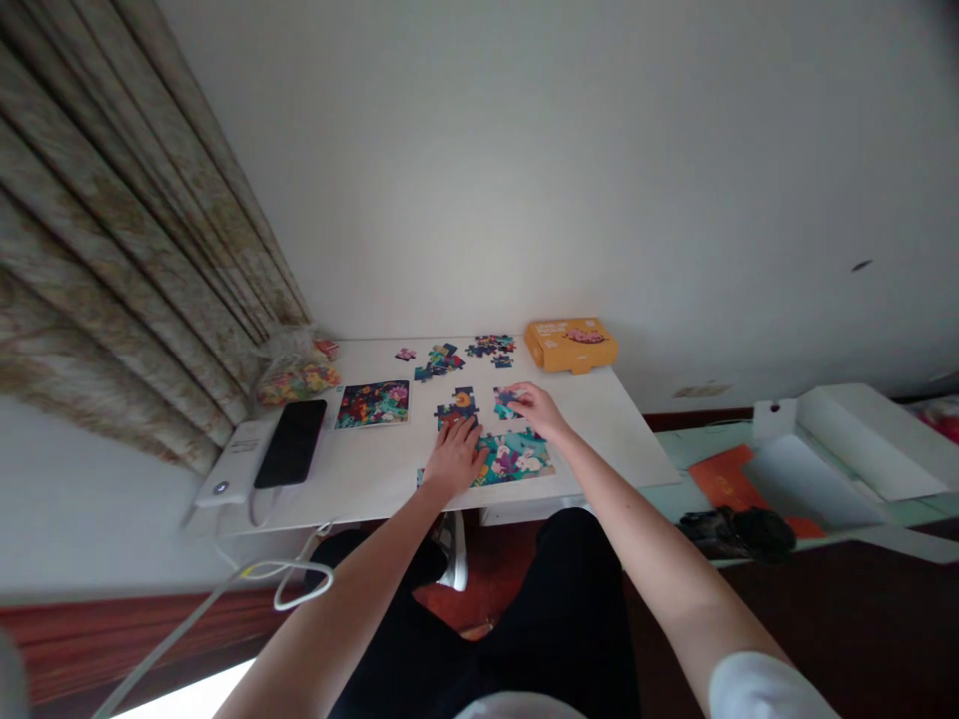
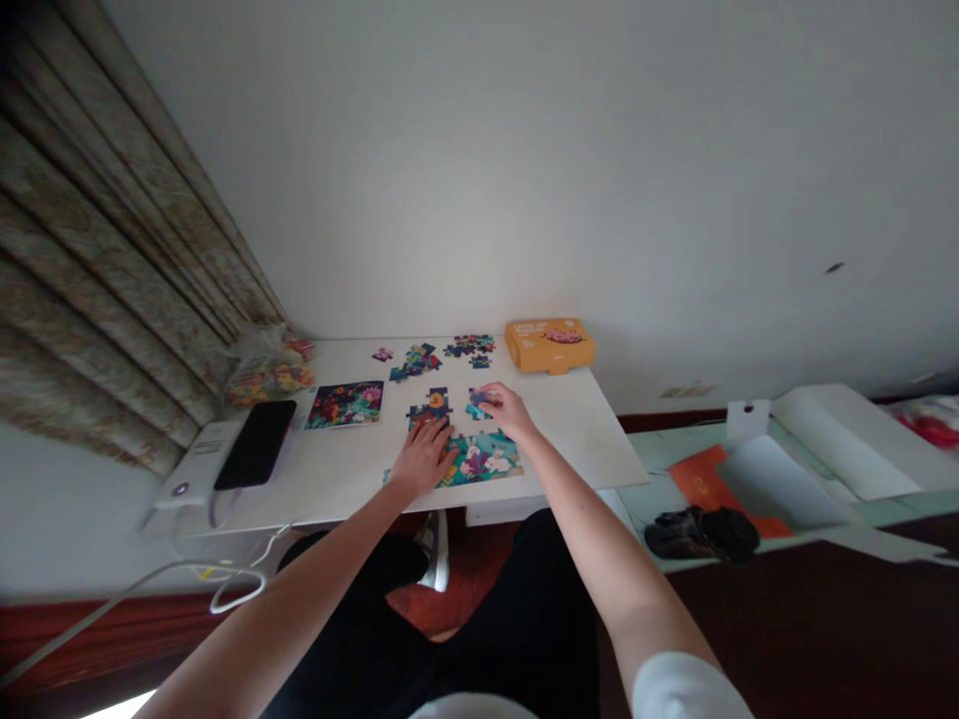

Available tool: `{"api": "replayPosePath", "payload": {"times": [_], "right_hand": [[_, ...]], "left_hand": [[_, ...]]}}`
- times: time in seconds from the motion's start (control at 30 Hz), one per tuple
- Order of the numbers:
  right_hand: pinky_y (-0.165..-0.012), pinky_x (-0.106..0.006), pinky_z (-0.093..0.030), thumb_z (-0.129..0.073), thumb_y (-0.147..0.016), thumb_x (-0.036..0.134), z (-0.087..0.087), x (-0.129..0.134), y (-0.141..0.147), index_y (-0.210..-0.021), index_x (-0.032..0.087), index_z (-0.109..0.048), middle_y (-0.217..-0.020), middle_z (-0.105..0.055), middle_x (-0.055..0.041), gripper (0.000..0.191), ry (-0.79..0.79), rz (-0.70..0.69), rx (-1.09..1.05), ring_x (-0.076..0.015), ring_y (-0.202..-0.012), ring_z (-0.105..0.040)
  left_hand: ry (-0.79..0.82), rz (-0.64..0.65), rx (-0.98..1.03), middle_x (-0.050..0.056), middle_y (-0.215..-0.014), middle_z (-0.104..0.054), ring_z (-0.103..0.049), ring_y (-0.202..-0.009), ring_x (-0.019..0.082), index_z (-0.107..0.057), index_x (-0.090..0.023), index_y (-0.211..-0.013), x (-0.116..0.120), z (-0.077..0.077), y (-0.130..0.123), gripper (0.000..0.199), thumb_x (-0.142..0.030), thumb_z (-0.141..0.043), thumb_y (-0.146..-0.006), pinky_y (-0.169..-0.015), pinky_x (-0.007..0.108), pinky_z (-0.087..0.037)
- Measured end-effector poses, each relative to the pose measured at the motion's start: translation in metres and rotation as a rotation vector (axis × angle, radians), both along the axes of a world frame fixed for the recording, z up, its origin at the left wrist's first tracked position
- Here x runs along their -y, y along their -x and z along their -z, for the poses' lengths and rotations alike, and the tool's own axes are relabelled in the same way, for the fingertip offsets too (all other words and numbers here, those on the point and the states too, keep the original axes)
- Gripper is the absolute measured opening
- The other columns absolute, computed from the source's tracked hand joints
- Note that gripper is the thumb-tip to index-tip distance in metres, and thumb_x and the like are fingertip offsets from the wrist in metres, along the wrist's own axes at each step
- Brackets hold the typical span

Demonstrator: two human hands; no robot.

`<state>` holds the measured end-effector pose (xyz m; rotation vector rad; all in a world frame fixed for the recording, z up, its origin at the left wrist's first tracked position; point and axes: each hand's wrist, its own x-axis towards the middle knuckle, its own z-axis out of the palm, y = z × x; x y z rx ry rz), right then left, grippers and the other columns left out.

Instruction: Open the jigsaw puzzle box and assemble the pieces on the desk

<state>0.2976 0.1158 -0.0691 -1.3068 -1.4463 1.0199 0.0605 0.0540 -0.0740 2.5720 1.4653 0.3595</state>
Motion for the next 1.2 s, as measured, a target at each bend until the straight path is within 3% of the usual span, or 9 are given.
{"api": "replayPosePath", "payload": {"times": [0.13,0.33,0.53,0.7,0.97,1.2], "right_hand": [[-0.083,-0.032,-0.056,-0.077,-0.077,0.026,0.005,-0.017,0.006,-0.101,0.021,-0.074,-0.097,-0.079,-0.0053,0.025,0.009,-0.043,0.099,-0.0185,-0.085,-0.072],[-0.083,-0.031,-0.056,-0.076,-0.078,0.018,0.009,-0.032,0.015,-0.103,0.021,-0.078,-0.093,-0.079,-0.0035,0.025,0.027,-0.085,0.211,-0.0183,-0.084,-0.072],[-0.082,-0.031,-0.056,-0.075,-0.078,0.016,0.014,-0.027,0.015,-0.102,0.019,-0.078,-0.096,-0.078,-0.0056,0.024,0.057,-0.153,0.228,-0.0191,-0.084,-0.072],[-0.074,-0.029,-0.056,-0.072,-0.082,0.021,0.021,-0.015,0.016,-0.108,0.019,-0.077,-0.084,-0.075,-0.0016,0.027,0.069,-0.203,0.213,-0.0161,-0.073,-0.069],[-0.091,-0.033,-0.055,-0.072,-0.081,0.015,0.024,-0.017,0.012,-0.105,0.021,-0.076,-0.103,-0.077,-0.0052,0.025,0.021,-0.091,0.188,-0.0186,-0.092,-0.072],[-0.083,-0.032,-0.055,-0.068,-0.085,0.017,0.015,-0.016,0.011,-0.11,0.02,-0.074,-0.096,-0.078,-0.0047,0.026,-0.017,0.009,0.244,-0.0174,-0.082,-0.07]], "left_hand": [[-0.03,-0.007,0.04,0.011,-0.155,-0.053,-0.045,-0.146,0.029,-0.058,-0.02,-0.142,0.001,0.003,-0.001,0.045,-0.04,-0.047,-0.104,-0.126,0.053,-0.028],[-0.082,-0.016,0.131,0.014,-0.14,-0.064,-0.054,-0.136,0.028,-0.064,-0.016,-0.13,0.001,0.006,0.0,0.036,-0.034,-0.051,-0.101,-0.123,0.051,-0.034],[-0.108,-0.016,0.185,0.015,-0.13,-0.066,-0.058,-0.129,0.03,-0.062,-0.016,-0.12,0.001,0.007,0.001,0.027,-0.026,-0.053,-0.097,-0.12,0.05,-0.038],[-0.021,-0.025,0.275,0.017,-0.123,-0.066,-0.059,-0.126,0.029,-0.055,-0.014,-0.122,-0.004,0.012,0.003,0.034,-0.012,-0.052,-0.089,-0.119,0.051,-0.038],[0.081,-0.071,0.587,0.013,-0.123,-0.059,-0.059,-0.119,0.025,-0.05,-0.02,-0.122,-0.006,0.016,0.013,0.05,0.001,-0.04,-0.078,-0.108,0.045,-0.048],[0.042,-0.163,0.798,0.008,-0.113,-0.057,-0.059,-0.111,0.023,-0.049,-0.022,-0.115,-0.01,0.021,0.017,0.053,0.005,-0.038,-0.07,-0.105,0.044,-0.05]]}}
